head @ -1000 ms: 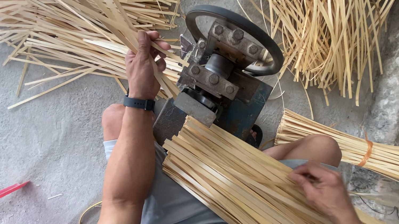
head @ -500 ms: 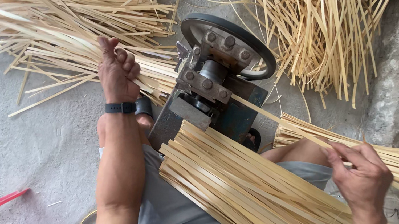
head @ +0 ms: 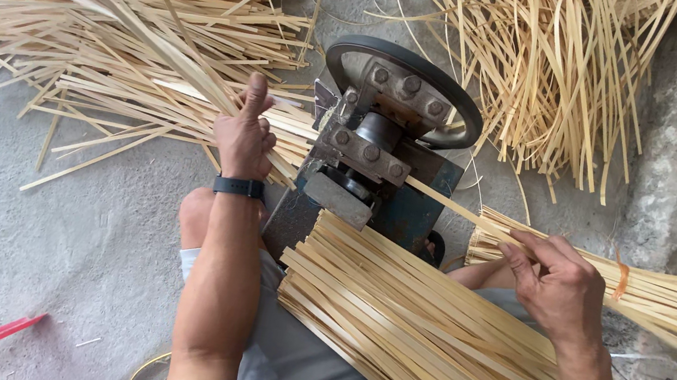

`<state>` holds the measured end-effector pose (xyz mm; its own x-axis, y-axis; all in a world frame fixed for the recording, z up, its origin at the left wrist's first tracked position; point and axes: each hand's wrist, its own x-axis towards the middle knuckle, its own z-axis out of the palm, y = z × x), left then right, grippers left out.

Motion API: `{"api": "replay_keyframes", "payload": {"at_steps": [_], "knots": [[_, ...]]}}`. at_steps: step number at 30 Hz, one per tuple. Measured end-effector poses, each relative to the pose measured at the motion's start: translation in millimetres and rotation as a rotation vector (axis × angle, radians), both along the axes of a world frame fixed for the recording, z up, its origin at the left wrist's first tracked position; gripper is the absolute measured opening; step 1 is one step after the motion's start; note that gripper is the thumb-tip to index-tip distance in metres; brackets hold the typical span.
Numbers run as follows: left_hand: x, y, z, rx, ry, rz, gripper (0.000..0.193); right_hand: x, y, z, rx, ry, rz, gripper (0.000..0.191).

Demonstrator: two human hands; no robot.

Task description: The person uses a bench grinder to split long bamboo strips into thinner strips. They feed the strips through the machine one by one, collecting the processed pieces in a pile on the floor.

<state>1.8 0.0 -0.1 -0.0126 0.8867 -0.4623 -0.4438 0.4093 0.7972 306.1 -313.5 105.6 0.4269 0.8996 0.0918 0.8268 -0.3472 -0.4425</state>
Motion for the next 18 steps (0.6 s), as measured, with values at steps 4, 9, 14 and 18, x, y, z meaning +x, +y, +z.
{"api": "replay_keyframes", "payload": {"at_steps": [4, 9, 14, 18], "knots": [[5, -3, -5, -0.057, -0.017, -0.062, 0.049, 16, -16, -9, -0.066, -0.021, -0.007, 0.030], [10, -3, -13, -0.075, -0.203, -0.130, 0.022, 17, -36, -33, -0.186, 0.085, -0.026, 0.031], [12, -2, -14, -0.049, -0.196, -0.105, 0.019, -13, -41, -54, -0.457, 0.331, 0.049, 0.032], [4, 4, -11, -0.017, -0.153, -0.018, 0.023, -21, -43, -48, -0.495, 0.454, -0.113, 0.019]]}}
